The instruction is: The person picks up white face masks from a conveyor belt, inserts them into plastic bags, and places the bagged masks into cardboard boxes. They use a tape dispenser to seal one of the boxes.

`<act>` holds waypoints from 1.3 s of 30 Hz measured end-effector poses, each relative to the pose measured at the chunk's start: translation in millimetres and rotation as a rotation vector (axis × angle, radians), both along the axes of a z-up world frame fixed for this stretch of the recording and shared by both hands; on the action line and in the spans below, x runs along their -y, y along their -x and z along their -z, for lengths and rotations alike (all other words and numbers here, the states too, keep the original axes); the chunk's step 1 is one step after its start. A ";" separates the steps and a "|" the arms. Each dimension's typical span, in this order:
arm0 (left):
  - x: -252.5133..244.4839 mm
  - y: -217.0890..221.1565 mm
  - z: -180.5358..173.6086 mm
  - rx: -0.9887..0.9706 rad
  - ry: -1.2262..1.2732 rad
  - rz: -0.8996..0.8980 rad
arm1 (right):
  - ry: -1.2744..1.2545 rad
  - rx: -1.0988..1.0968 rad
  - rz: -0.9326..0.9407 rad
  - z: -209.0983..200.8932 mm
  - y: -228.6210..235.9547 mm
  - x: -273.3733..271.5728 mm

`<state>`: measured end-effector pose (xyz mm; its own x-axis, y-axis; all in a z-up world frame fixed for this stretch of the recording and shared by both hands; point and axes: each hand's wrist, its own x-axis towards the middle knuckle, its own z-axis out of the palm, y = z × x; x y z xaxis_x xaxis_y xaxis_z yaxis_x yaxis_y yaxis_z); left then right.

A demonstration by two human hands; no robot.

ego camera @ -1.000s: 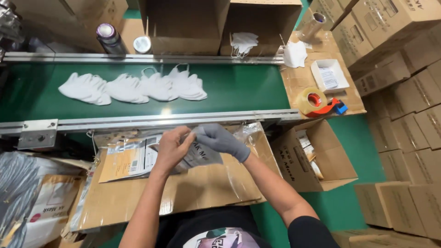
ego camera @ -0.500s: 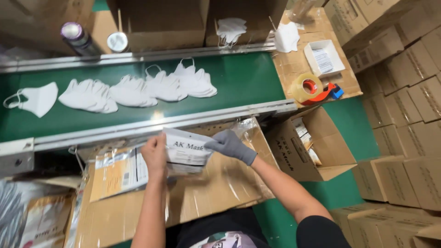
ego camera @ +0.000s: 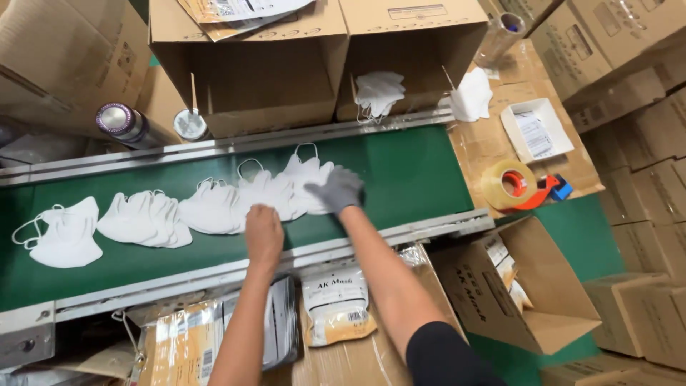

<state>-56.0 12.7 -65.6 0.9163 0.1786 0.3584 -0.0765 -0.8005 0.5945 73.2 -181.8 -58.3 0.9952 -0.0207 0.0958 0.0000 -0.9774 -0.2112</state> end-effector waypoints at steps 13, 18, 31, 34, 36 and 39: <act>54.2 -101.7 30.7 -0.578 -0.371 0.050 | -1.011 -0.169 -0.055 -1.7 11.7 86.0; 72.3 -36.0 -56.7 0.085 -0.022 0.278 | -1.440 -0.208 -0.138 52.9 -3.2 36.1; 6.3 -27.8 -24.4 -0.066 -0.090 0.170 | -1.790 -0.650 -0.179 -3.6 21.6 -25.4; -59.9 -32.7 -49.6 0.132 -0.140 0.024 | -1.429 -0.309 -0.076 21.7 5.3 13.7; -148.9 -42.0 12.9 -0.454 -0.242 -0.426 | -1.291 -0.285 -0.120 16.1 0.4 57.0; -233.9 -24.4 54.0 -0.379 -0.475 -0.647 | -1.255 -0.231 -0.127 -2.3 11.6 80.9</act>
